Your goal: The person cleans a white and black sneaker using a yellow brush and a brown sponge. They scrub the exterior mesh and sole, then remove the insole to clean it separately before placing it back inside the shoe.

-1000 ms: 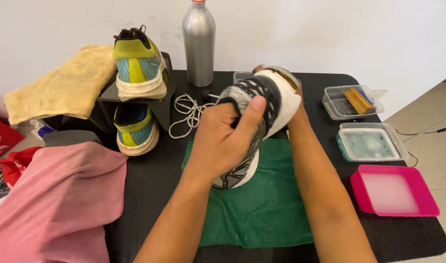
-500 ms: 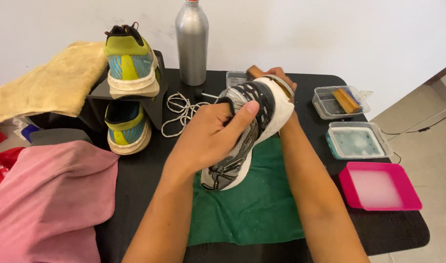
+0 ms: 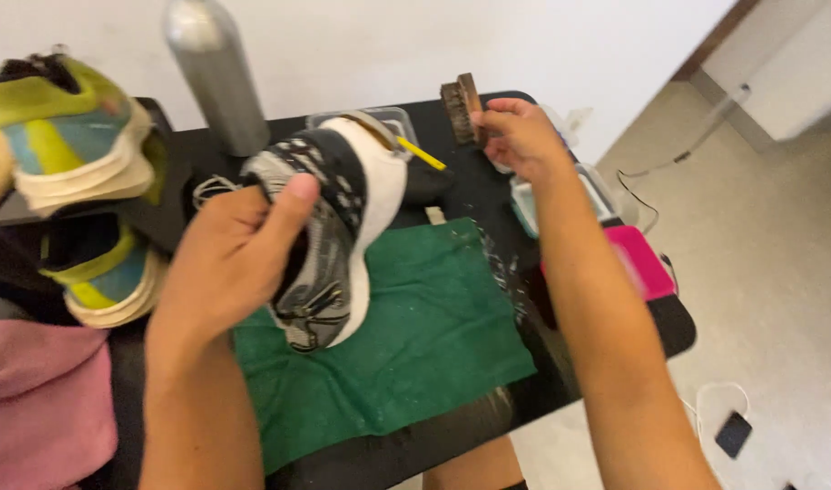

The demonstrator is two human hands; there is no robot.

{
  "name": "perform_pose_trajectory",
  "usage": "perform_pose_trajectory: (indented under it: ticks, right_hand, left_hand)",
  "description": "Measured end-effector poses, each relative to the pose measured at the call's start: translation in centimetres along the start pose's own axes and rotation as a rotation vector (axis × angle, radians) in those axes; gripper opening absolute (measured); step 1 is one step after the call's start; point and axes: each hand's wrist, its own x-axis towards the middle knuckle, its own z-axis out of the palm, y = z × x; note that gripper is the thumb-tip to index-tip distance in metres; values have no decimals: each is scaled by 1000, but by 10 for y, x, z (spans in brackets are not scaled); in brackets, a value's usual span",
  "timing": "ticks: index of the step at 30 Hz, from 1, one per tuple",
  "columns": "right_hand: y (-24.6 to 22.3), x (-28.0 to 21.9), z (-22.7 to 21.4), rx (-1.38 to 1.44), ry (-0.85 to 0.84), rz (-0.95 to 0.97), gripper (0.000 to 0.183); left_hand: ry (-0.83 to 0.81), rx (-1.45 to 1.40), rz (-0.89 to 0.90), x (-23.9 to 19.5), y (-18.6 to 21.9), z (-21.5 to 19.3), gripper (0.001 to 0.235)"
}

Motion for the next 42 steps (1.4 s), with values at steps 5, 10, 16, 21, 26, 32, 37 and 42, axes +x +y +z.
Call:
perform_pose_trajectory:
  ticks: [5, 10, 16, 21, 26, 32, 37, 42]
  right_hand:
    - [1, -47, -86, -412, 52, -112, 39]
    - [34, -51, -135, -841, 180, -27, 31]
    - [60, -49, -136, -1100, 73, -91, 37]
    - [54, -43, -146, -979, 180, -135, 50]
    - [35, -69, -137, -1021, 243, -122, 51]
    - [41, -76, -134, -948, 359, -195, 50]
    - [47, -77, -135, -850, 393, -218, 39]
    - [74, -54, -152, -907, 482, -437, 41]
  left_hand:
    - [5, 70, 1, 0, -4, 8, 65]
    - [2, 56, -1, 1, -1, 12, 67]
    - [105, 26, -11, 2, -9, 10, 60]
    - [125, 24, -13, 2, -9, 1, 64]
    - [133, 27, -20, 3, -12, -4, 66]
    - [126, 29, -20, 3, -13, -8, 68]
    - [97, -37, -25, 4, -11, -8, 65]
    - [107, -14, 30, 5, -14, -8, 64]
